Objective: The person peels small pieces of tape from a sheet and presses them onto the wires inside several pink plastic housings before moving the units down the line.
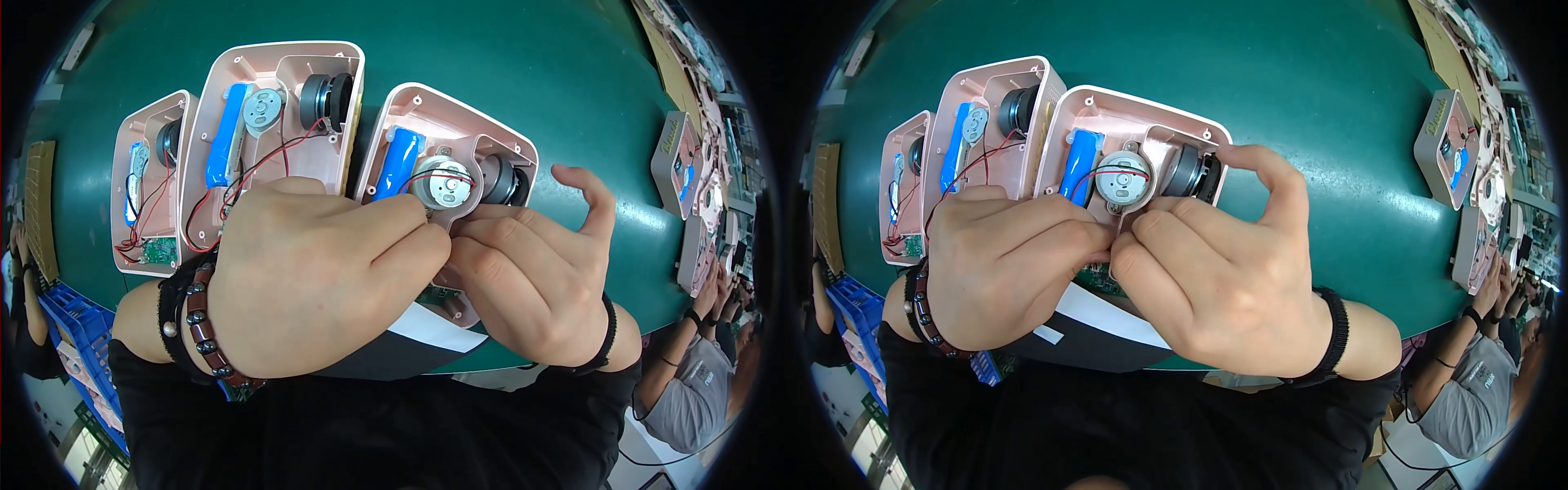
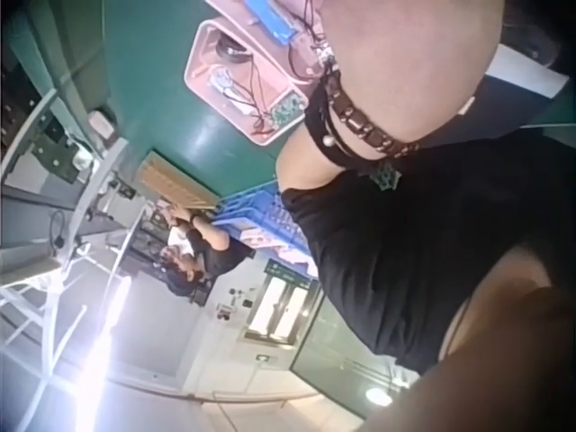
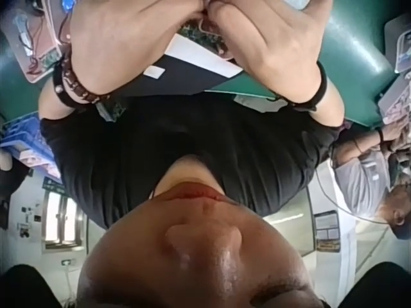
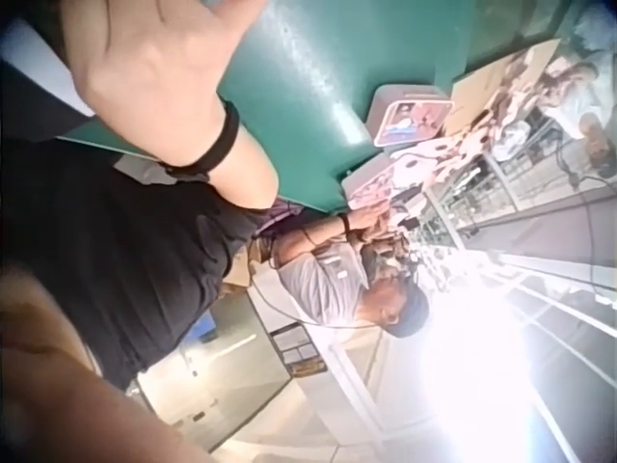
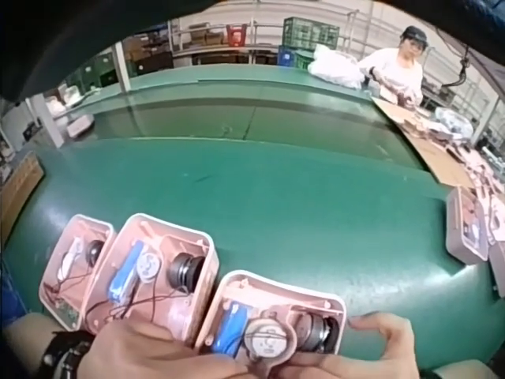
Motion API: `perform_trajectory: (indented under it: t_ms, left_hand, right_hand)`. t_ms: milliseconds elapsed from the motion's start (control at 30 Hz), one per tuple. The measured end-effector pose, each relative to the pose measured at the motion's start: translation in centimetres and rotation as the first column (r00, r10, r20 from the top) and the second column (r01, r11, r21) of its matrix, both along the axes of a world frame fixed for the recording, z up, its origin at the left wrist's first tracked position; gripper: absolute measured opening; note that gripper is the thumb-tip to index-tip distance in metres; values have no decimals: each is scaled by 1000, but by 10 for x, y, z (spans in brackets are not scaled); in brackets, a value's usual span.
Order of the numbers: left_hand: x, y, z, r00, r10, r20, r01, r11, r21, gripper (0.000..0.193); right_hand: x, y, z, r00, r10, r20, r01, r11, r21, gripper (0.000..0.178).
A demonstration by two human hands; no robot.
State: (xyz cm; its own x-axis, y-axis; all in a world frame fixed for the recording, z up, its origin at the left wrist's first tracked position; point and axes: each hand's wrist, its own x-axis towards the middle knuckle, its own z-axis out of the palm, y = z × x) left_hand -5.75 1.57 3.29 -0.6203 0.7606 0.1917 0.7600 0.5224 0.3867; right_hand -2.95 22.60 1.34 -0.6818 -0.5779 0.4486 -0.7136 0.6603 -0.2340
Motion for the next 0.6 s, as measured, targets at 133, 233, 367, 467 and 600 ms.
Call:
perform_trajectory:
  t_ms: [133,233,367,467,600]
  left_hand:
    - [0,0,1,1000,-16,-9,16,1000,-16,15]
    - [0,1,3,1000,-25,-8,24,999,-37,15]
    - [-1,4,5,999,-23,-22,21,997,-79,14]
    - [-1,5,6,999,-26,-45,21,995,-100,14]
    - [-3,5,6,997,-32,-71,23,991,-130,14]
  right_hand:
    - [1,1,-4,999,-3,43,4,999,-33,15]
    - [0,2,-2,998,4,60,-2,999,-34,13]
    - [-2,1,0,995,3,104,2,999,-42,13]
    - [0,0,1,990,-18,137,23,999,-32,14]
    - [0,-2,2,985,-45,164,49,999,-21,16]
